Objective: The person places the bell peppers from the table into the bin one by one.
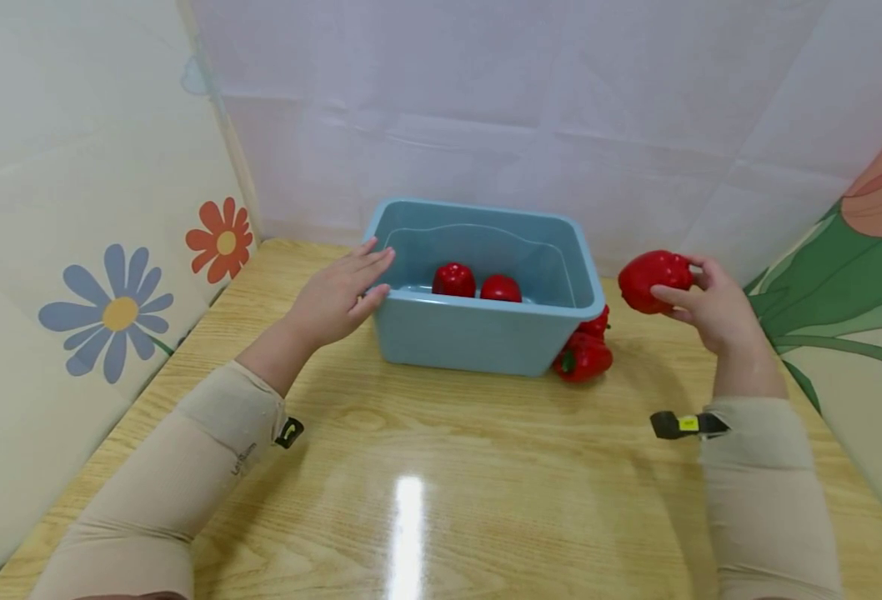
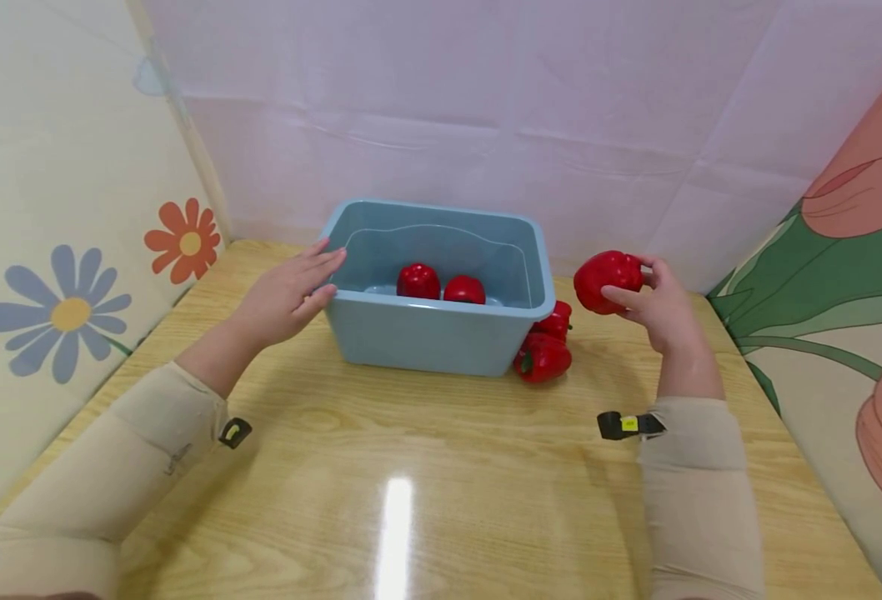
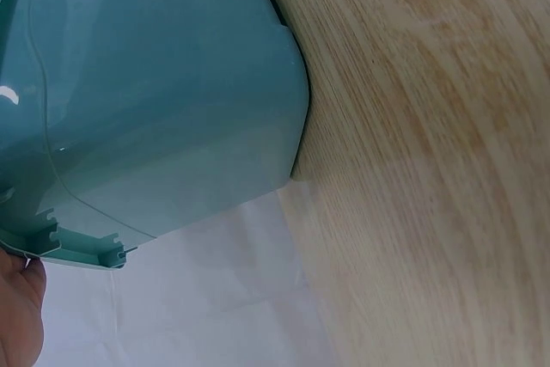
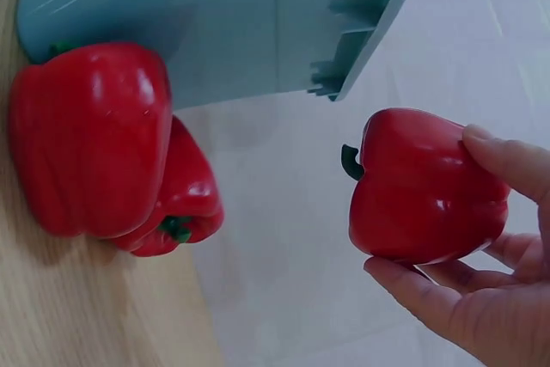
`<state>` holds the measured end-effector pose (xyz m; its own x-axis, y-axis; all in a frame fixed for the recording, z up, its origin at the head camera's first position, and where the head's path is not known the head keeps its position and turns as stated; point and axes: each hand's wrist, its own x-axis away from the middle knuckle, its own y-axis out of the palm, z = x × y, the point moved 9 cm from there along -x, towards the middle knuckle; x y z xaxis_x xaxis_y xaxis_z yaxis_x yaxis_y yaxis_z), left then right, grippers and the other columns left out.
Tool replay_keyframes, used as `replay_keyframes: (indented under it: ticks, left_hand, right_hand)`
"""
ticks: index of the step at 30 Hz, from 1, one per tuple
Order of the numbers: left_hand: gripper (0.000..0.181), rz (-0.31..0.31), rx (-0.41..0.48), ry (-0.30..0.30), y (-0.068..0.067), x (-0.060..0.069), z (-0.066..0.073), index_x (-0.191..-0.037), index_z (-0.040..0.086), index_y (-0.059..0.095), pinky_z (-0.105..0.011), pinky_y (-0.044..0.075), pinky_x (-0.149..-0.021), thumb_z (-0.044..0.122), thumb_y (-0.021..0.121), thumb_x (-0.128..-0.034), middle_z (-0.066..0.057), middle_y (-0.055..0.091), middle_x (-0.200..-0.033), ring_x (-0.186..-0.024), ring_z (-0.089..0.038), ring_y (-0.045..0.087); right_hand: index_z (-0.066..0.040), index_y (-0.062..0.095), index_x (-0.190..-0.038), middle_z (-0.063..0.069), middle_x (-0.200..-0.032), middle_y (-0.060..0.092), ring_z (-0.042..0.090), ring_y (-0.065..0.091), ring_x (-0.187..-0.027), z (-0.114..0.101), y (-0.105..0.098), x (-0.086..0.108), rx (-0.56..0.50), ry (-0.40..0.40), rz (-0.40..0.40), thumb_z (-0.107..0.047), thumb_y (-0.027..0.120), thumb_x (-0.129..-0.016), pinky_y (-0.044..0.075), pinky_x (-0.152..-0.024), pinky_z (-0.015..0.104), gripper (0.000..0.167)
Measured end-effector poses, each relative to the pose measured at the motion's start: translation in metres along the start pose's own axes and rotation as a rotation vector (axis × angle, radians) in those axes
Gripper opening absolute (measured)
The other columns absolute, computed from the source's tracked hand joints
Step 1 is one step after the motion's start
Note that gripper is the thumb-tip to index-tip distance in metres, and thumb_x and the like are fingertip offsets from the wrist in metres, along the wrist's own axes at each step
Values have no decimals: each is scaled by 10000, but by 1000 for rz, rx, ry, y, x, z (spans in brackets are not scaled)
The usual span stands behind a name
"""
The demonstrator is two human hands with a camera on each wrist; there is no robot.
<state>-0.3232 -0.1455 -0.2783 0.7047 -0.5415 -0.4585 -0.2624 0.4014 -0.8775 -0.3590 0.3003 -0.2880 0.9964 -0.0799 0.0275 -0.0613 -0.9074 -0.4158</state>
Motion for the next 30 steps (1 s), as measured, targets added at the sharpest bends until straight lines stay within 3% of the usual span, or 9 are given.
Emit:
replay_keyframes:
  ticks: [10, 20, 30]
  left_hand:
    - [525, 9, 1, 3, 1, 1, -1, -1395, 30, 361, -409, 204, -1098, 329, 412, -966, -105, 383, -1421, -1380, -229, 189]
    - [524, 7, 0, 1, 1, 1, 0, -1395, 30, 360, -408, 200, -1100, 320, 424, -963, -109, 384, -1419, -1378, -236, 194]
    - [528, 14, -6, 9, 1, 1, -1, -1399, 40, 355, -399, 196, -1102, 332, 416, -964, -103, 383, -1421, -1380, -229, 191]
  right_hand:
    - [-249, 217, -1442, 138, -1463, 218, 328, 337, -1216, -25, 4, 10, -7, -47, -3, -404, 694, -756, 500, -813, 251, 850]
    - [-193, 298, -1403, 137, -1354, 308, 232, 422, -1086, -48, 19, 17, -134, -129, -35, -281, 735, -744, 522, -724, 208, 796]
    - [-198, 304, -1391, 120, -1349, 360, 258, 432, -1109, -67, 45, 21, -96, -195, -95, -271, 709, -785, 519, -744, 218, 732]
